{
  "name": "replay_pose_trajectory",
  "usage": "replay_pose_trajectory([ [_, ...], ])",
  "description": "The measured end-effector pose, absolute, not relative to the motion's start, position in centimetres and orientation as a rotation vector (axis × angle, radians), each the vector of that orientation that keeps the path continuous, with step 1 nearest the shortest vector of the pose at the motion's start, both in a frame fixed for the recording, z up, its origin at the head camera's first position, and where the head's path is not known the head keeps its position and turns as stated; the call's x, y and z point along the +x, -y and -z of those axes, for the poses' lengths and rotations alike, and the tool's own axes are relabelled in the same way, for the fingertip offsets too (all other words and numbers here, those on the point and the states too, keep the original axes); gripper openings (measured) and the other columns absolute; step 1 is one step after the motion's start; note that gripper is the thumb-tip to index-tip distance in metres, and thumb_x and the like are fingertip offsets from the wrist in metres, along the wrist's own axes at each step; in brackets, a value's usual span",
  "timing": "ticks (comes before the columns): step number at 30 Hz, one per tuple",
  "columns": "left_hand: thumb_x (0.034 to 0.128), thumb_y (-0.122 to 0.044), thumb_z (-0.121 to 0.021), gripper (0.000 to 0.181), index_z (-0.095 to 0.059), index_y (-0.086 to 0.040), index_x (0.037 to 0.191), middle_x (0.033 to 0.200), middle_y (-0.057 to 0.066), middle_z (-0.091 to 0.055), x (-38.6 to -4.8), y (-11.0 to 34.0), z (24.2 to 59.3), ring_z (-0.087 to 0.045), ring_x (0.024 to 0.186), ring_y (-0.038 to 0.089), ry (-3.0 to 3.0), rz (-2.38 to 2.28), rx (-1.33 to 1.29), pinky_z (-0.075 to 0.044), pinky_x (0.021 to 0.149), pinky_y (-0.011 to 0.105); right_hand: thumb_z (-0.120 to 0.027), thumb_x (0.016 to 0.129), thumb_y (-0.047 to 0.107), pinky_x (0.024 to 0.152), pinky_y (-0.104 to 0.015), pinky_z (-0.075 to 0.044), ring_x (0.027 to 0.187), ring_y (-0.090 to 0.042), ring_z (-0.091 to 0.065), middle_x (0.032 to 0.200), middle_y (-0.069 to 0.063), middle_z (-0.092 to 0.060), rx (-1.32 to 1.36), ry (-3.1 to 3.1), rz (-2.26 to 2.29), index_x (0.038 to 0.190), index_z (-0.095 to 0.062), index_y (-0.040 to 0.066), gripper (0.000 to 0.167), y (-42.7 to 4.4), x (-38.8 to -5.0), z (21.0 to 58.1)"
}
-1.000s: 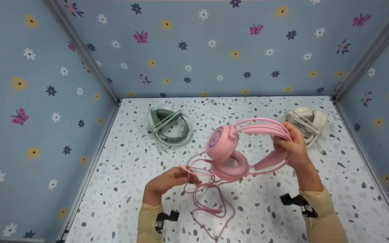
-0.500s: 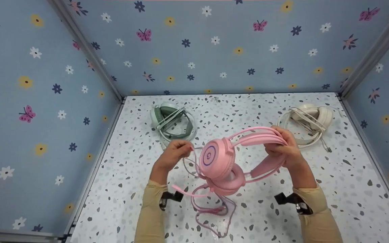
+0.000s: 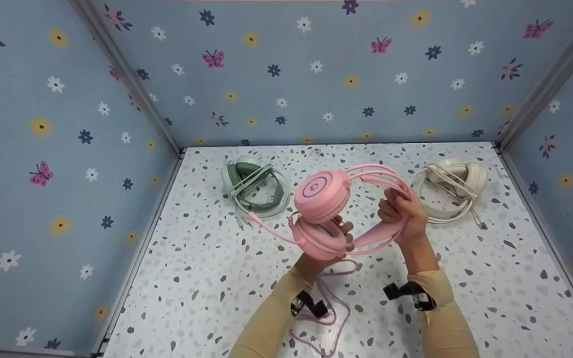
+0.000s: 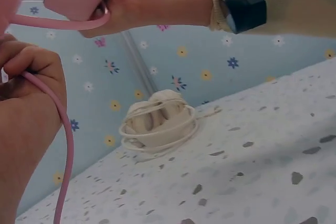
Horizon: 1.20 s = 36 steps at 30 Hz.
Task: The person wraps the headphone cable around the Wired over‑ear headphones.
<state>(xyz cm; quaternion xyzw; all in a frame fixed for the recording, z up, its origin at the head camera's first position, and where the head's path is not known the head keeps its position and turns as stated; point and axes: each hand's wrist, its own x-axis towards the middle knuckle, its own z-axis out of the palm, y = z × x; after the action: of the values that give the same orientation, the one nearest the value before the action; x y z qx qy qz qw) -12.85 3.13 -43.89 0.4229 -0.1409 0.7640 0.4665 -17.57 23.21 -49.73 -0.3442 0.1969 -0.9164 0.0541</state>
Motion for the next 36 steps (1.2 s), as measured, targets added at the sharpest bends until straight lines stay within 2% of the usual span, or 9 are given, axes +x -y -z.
replay_pose_trajectory([
  [1,0.1001,-0.018,-0.048,0.031,-0.064,-0.004,0.123,0.109,0.007,-0.063,-12.8,-3.4,45.0,-0.06,0.097,0.017,0.263,-1.98,1.026,-0.045,0.084,0.022,-0.041,0.095,-0.002,0.044,-0.021,-0.018,0.048,-0.01,-0.019,0.069,-0.005,-0.02,-1.027,-0.572,2.791,0.09,-0.043,0.003,0.007,-23.3,-17.6,50.0],
  [3,0.0961,-0.022,-0.053,0.025,-0.069,-0.009,0.11,0.092,0.002,-0.059,-13.7,-4.3,49.8,-0.054,0.082,0.013,0.001,-2.197,0.971,-0.043,0.073,0.022,-0.041,0.095,-0.002,0.044,-0.021,-0.018,0.048,-0.01,-0.019,0.068,-0.004,-0.02,-0.988,-0.545,2.808,0.09,-0.044,0.003,0.007,-23.3,-17.6,50.3],
  [6,0.0949,-0.024,-0.057,0.021,-0.071,-0.01,0.103,0.082,0.001,-0.055,-15.7,-5.5,56.4,-0.052,0.071,0.012,-0.089,-2.27,0.832,-0.044,0.064,0.024,-0.044,0.095,-0.001,0.044,-0.021,-0.018,0.048,-0.01,-0.018,0.066,-0.003,-0.019,-0.906,-0.528,2.865,0.086,-0.045,0.003,0.01,-23.4,-17.5,50.7],
  [11,0.0946,-0.023,-0.061,0.016,-0.073,-0.014,0.096,0.083,-0.003,-0.06,-15.7,-6.3,60.0,-0.052,0.062,0.002,-0.185,-2.378,0.597,-0.039,0.054,0.013,-0.047,0.094,-0.005,0.043,-0.021,-0.016,0.048,-0.011,-0.014,0.064,-0.003,-0.019,-0.808,-0.615,2.971,0.081,-0.045,0.004,0.016,-23.1,-17.5,50.6],
  [15,0.0963,-0.026,-0.057,0.015,-0.066,-0.015,0.091,0.08,-0.005,-0.055,-14.2,-5.6,60.5,-0.041,0.056,0.001,-0.563,-2.485,0.364,-0.03,0.051,0.014,-0.046,0.094,-0.009,0.041,-0.023,-0.015,0.046,-0.012,-0.013,0.063,-0.004,-0.021,-0.804,-0.813,3.045,0.084,-0.046,0.002,0.014,-23.2,-17.5,50.6],
  [20,0.1034,-0.024,-0.047,0.022,-0.059,-0.005,0.102,0.069,-0.003,-0.043,-13.3,-4.0,60.1,-0.031,0.05,0.006,-1.455,-2.408,0.261,-0.027,0.046,0.021,-0.048,0.093,-0.009,0.041,-0.024,-0.015,0.047,-0.014,-0.013,0.062,-0.004,-0.023,-0.737,-1.015,3.167,0.089,-0.048,0.0,0.01,-23.4,-17.8,50.6],
  [25,0.1038,-0.02,-0.047,0.027,-0.063,0.001,0.098,0.064,-0.003,-0.044,-13.1,-2.3,59.7,-0.038,0.052,0.009,-2.119,-2.059,0.336,-0.033,0.048,0.024,-0.046,0.091,-0.013,0.039,-0.025,-0.015,0.045,-0.015,-0.015,0.058,-0.006,-0.024,-0.702,-1.333,3.146,0.089,-0.049,-0.001,0.012,-23.7,-17.6,51.2],
  [29,0.1039,-0.024,-0.047,0.03,-0.064,-0.003,0.09,0.063,-0.005,-0.046,-12.8,-0.7,59.3,-0.041,0.052,0.009,-2.336,-1.818,0.452,-0.035,0.049,0.024,-0.049,0.087,-0.012,0.038,-0.024,-0.019,0.043,-0.013,-0.023,0.056,-0.002,-0.034,-0.658,-1.652,3.131,0.088,-0.052,-0.002,0.011,-24.0,-17.5,51.0],
  [36,0.1025,-0.031,-0.05,0.026,-0.066,-0.017,0.089,0.063,-0.008,-0.048,-11.7,2.8,58.0,-0.042,0.051,0.006,-2.584,-1.506,0.637,-0.038,0.048,0.024,-0.057,0.079,-0.011,0.037,-0.02,-0.028,0.041,-0.008,-0.037,0.055,0.001,-0.045,-0.541,-2.229,3.031,0.078,-0.051,-0.007,0.008,-25.6,-17.3,51.0],
])
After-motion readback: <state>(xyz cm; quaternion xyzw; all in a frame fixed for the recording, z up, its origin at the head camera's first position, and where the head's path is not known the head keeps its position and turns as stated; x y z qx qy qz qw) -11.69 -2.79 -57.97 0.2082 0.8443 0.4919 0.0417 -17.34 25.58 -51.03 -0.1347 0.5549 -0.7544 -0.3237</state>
